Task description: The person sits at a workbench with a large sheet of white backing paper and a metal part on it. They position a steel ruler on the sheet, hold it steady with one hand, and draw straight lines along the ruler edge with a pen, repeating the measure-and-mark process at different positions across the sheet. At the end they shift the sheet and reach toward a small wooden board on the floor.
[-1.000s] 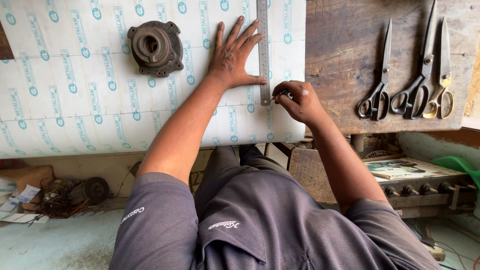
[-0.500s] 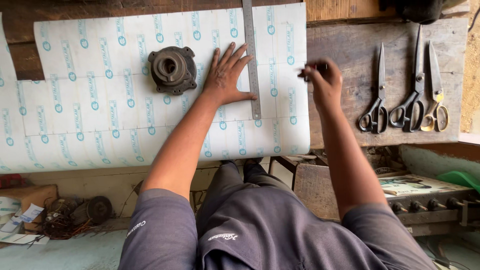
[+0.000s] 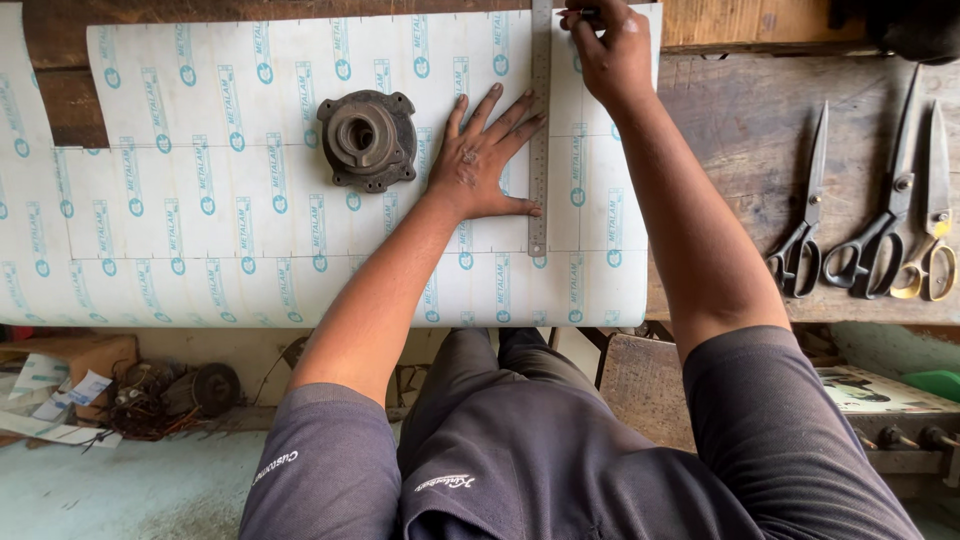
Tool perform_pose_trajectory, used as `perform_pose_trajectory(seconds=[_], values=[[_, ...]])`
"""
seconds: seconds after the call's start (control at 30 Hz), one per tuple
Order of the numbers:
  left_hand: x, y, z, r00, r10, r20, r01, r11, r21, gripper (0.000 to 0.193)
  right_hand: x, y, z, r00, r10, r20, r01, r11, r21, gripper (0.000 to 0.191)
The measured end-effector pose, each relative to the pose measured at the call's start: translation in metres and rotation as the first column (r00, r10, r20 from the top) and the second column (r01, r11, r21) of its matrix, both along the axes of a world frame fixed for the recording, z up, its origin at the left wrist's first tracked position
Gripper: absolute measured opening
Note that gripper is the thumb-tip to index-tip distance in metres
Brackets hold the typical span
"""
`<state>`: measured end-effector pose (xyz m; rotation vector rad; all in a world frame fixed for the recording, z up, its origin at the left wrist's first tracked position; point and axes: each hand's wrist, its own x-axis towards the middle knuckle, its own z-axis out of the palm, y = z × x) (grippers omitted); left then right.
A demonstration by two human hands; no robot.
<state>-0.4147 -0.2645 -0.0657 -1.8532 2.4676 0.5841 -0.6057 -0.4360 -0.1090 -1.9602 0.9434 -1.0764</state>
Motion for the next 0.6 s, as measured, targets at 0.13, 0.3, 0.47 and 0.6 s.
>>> perform_pose_trajectory(seconds=[0.13,0.3,0.47,0.6], values=[[-0.0002,-0.0005,0.0005,1.000,0.001,0.009,-0.001,1.000,0.008,0.132,-0.0005,-0.0026,-0.0023,0.999,0.019,-0.034,-0.020,0.999,-0.036,0.010],[-0.0008,0.0005,-0.0011,1.000,0.013,-0.011,-0.013,1.000,0.006,0.136,-0.0015,-0.0023,-0.0030,0.997,0.054,-0.052,-0.058,0.995,-0.077,0.007],[-0.0004,-0.0010,-0.0034,1.000,0.011,-0.003,-0.011,1.000,0.000,0.137,0.0007,-0.0020,0.0019,0.996,0.079,-0.038,-0.081,0.996,-0.047,0.006],[0.0002,-0.0005,-0.0045,1.000,0.009,-0.002,-0.009,1.000,0.003,0.137,0.0012,-0.0007,0.0031,0.994,0.043,-0.097,-0.054,0.992,-0.111,0.004]])
